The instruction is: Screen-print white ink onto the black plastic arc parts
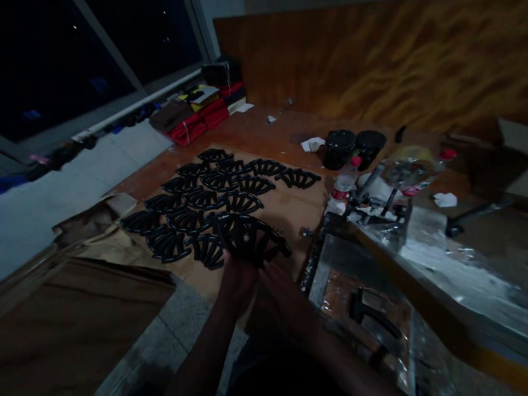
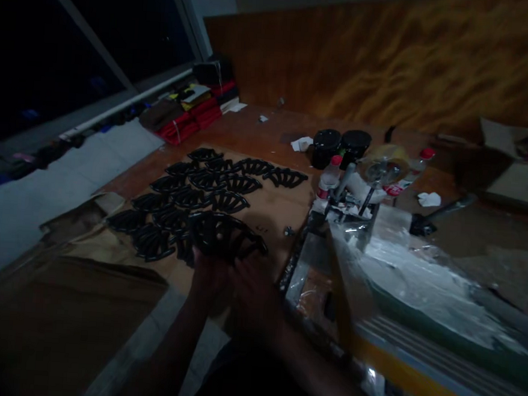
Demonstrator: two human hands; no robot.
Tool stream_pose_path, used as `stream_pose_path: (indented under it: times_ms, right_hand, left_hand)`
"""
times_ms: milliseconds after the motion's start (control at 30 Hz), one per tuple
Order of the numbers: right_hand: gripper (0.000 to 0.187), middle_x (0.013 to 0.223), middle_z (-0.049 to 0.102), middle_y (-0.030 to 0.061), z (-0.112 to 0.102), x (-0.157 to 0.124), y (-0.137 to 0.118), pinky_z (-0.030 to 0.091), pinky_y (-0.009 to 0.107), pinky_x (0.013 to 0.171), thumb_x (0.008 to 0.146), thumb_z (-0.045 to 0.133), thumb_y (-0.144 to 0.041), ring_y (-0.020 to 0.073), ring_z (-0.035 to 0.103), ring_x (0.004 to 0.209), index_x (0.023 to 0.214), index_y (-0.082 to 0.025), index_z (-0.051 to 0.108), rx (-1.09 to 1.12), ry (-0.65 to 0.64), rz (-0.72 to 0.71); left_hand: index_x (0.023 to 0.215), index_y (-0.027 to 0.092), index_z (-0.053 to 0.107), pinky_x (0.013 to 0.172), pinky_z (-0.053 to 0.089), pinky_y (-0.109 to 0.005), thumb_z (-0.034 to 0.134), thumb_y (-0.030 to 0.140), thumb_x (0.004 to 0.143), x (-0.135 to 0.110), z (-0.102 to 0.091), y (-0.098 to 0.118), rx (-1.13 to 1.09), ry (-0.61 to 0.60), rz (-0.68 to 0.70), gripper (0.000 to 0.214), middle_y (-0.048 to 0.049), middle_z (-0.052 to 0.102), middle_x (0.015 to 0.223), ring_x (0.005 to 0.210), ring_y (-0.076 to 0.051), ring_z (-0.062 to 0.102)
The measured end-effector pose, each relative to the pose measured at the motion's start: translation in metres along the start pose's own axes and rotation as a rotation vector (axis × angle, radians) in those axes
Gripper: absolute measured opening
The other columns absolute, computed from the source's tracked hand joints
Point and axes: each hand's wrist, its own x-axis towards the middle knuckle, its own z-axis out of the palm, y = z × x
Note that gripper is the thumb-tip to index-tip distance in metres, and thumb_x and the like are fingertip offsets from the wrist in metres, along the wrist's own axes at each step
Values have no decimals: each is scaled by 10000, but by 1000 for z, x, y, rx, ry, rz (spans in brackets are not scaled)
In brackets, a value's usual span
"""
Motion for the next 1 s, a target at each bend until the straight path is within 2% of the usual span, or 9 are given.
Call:
stream_pose_path:
  times_ms: [167,267,400,500,567,633,767,867,1000]
  right_hand:
    - [666,1570,382,171,18,24,0,371,541,1175,922,552,-154,307,275,1495,1554,-123,346,-187,53,-15]
    - [698,1567,392,157,23,33,6,387,530,1166,923,568,-156,291,298,1487,1572,-156,309,-218,67,28]
    - [721,1590,359,138,27,47,23,348,550,1183,913,602,-171,285,262,1502,1574,-197,315,-125,92,140]
    - [705,1616,313,121,28,67,48,339,543,1189,913,594,-177,277,251,1506,1567,-229,337,42,107,315]
    - [716,1618,315,109,27,81,67,332,527,1197,906,589,-184,260,272,1500,1570,-243,329,164,134,434]
    - [710,1603,354,101,27,92,81,307,504,1214,892,576,-166,240,305,1489,1561,-238,349,261,153,513]
    - [652,1554,437,111,27,94,85,298,490,1219,864,569,-139,247,371,1457,1503,-212,460,338,109,581]
    - [616,1563,427,104,25,85,74,313,475,1211,879,553,-149,239,377,1452,1487,-217,483,374,84,588]
    - [541,1547,454,88,15,68,54,343,421,1192,869,576,-139,231,396,1438,1405,-213,580,401,26,607]
  left_hand:
    - [1068,310,760,1195,279,-548,595,767,764,26,-6,2,-231,-45,-70,573,-44,700,1297,1408,-318,451]
    - [1169,321,731,1208,253,-548,502,806,794,45,-13,0,-216,-65,-107,654,-45,656,1369,1456,-306,385]
    - [1150,305,738,1207,272,-513,496,792,809,81,-13,-3,-92,-140,-104,642,-51,672,1343,1420,-292,441]
    - [1116,238,746,1149,359,-533,639,731,745,124,1,-5,223,-265,-112,627,-94,723,1233,1314,-340,545]
    - [1102,182,748,1107,403,-544,760,651,663,154,19,-11,604,-336,-109,642,-125,738,1175,1252,-381,583]
    - [1129,172,742,1121,397,-519,828,549,632,181,40,-21,1035,-389,-22,629,-138,712,1236,1278,-386,562]
    - [1270,194,686,1148,362,-460,741,479,791,214,69,-49,1689,-490,216,559,-156,583,1436,1361,-343,491]
    - [1298,168,663,1099,387,-519,646,461,880,231,69,-69,1928,-428,238,511,-175,553,1460,1354,-385,474]
    - [1381,101,585,1073,359,-622,605,371,913,240,62,-82,1981,-371,247,541,-252,485,1489,1374,-472,404]
